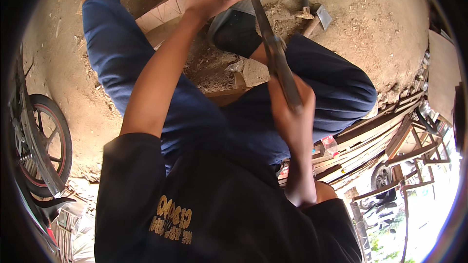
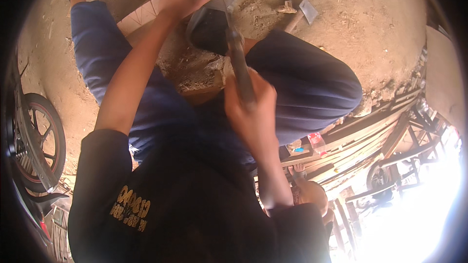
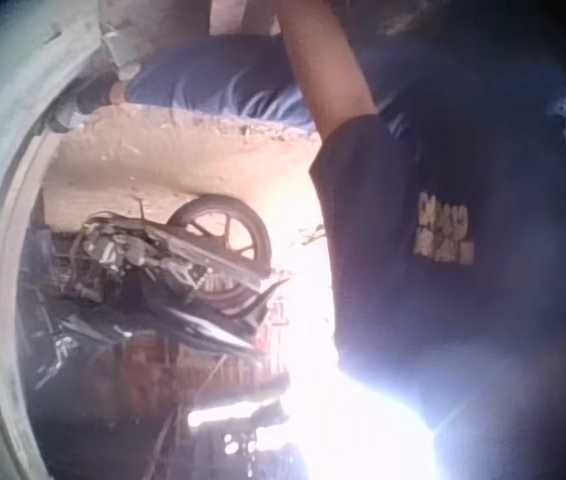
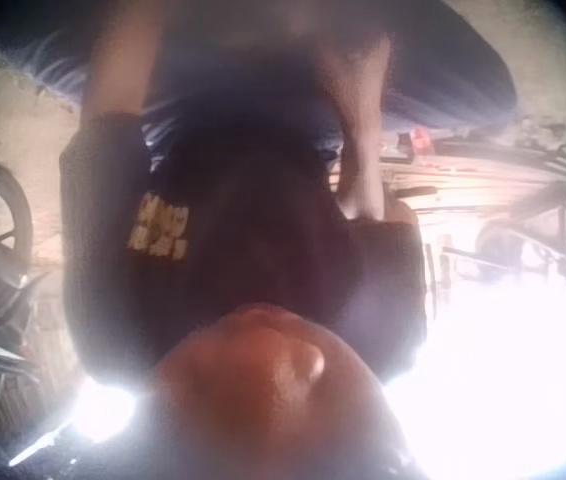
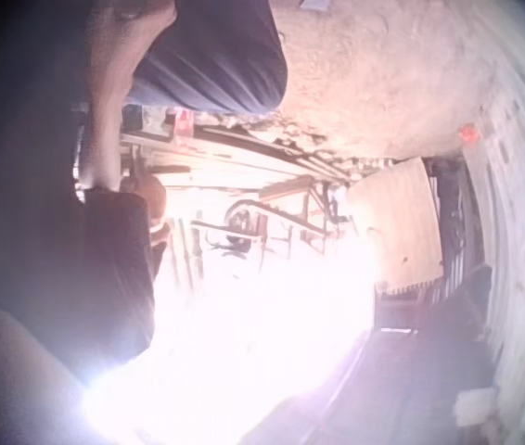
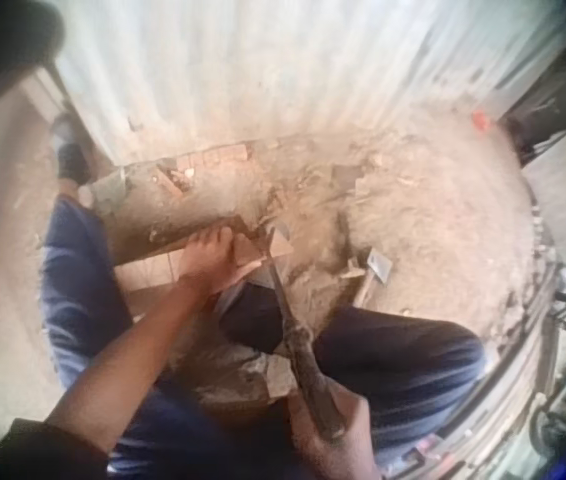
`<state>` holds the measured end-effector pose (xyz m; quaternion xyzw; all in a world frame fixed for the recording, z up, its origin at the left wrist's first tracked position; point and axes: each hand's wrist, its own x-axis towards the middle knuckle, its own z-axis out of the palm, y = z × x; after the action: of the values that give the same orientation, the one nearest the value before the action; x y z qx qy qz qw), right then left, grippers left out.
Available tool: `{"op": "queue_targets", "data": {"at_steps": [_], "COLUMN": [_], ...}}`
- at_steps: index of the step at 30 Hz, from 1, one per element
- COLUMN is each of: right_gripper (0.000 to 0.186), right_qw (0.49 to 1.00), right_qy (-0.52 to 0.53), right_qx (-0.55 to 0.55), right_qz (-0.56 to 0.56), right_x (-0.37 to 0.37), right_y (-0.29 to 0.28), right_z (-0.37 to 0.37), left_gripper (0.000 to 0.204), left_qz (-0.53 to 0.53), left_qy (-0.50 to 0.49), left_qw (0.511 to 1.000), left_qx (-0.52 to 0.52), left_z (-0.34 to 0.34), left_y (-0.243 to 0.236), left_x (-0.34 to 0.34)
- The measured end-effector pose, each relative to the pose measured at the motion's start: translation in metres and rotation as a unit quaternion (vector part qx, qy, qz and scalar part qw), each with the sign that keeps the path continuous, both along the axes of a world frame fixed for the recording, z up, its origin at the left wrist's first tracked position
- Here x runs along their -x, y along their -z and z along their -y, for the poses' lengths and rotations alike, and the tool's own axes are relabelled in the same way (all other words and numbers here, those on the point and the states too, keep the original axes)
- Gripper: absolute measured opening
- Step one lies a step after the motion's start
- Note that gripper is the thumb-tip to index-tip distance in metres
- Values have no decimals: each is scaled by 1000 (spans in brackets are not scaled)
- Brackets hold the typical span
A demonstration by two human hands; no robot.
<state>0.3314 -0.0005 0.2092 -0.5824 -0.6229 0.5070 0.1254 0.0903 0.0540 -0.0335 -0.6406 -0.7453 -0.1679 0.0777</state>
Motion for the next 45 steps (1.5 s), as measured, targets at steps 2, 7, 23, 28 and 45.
{"op": "queue_targets", "data": {"at_steps": [2, 7, 23, 28, 45], "right_gripper": [18, 19, 18, 18, 22], "right_qw": [1000, 1000, 1000, 1000, 999], "right_qy": [-9, 10, 0, 5, 3], "right_qx": [0, 16, 3, 13, 36], "right_qz": [2, 2, -3, -19, 17], "right_x": [11, -16, -14, -15, -26], "right_y": [11, -12, -4, -3, -32], "right_z": [-9, 9, 5, -1, 18], "left_gripper": [79, 79, 73, 74, 73], "left_qz": [3, 1, 118, 122, 106], "left_qy": [6, 2, -12, -25, -13], "left_qw": [1000, 1000, 988, 987, 990], "left_qx": [-19, 29, 102, 106, 94], "left_z": [2, 1, -1, -7, -1], "left_y": [1, -8, -25, -26, -21], "left_x": [-5, -9, -11, -7, -4]}}
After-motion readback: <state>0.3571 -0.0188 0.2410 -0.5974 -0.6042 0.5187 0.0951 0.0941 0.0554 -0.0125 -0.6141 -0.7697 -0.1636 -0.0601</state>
